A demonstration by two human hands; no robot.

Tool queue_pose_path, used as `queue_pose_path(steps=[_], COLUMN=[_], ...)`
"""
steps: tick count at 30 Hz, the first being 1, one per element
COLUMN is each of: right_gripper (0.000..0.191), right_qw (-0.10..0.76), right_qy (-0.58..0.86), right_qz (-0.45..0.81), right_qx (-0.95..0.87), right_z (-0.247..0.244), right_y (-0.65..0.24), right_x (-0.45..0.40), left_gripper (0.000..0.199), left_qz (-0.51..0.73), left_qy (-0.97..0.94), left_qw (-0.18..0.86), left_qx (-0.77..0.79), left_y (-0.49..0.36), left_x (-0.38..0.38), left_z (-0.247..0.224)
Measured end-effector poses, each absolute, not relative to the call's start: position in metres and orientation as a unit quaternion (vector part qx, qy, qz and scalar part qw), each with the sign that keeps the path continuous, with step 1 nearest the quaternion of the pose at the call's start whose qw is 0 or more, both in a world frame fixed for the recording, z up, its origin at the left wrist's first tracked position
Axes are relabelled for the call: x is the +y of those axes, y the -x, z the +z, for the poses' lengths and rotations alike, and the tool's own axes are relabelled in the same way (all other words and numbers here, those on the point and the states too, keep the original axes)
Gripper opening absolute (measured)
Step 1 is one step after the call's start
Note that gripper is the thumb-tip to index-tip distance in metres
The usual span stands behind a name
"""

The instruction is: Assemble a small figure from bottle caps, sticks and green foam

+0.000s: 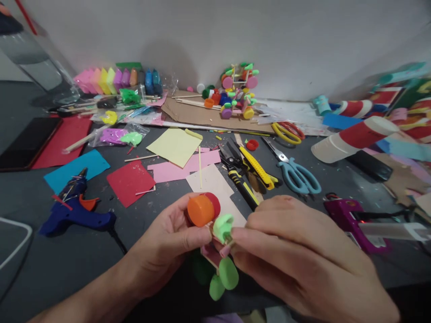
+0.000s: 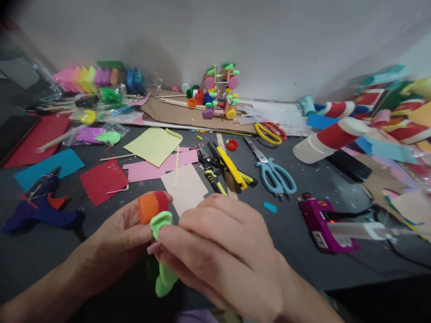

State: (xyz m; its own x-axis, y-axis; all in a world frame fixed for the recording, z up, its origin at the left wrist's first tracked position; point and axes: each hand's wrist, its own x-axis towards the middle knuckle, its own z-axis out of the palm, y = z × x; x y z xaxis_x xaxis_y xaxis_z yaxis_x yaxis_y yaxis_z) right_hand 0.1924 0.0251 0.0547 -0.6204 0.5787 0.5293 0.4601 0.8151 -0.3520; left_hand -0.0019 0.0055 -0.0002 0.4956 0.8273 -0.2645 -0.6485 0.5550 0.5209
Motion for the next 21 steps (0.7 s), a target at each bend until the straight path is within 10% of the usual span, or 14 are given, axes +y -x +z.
queue_pose_path(steps=[21], right_gripper=[0.01], right_qw=[0.333], right_qy=[0.265], right_qz=[0.113], right_qx=[-0.898], right_z=[0.041], right_y=[-0.195], right_x=[0.035], left_gripper=[0.02], left_qz=[0.365], left_qy=[-0.216], left_qw=[0.873], left_qx=[0.243], left_y=[0.004], left_x=[0.006], left_z=[0.0])
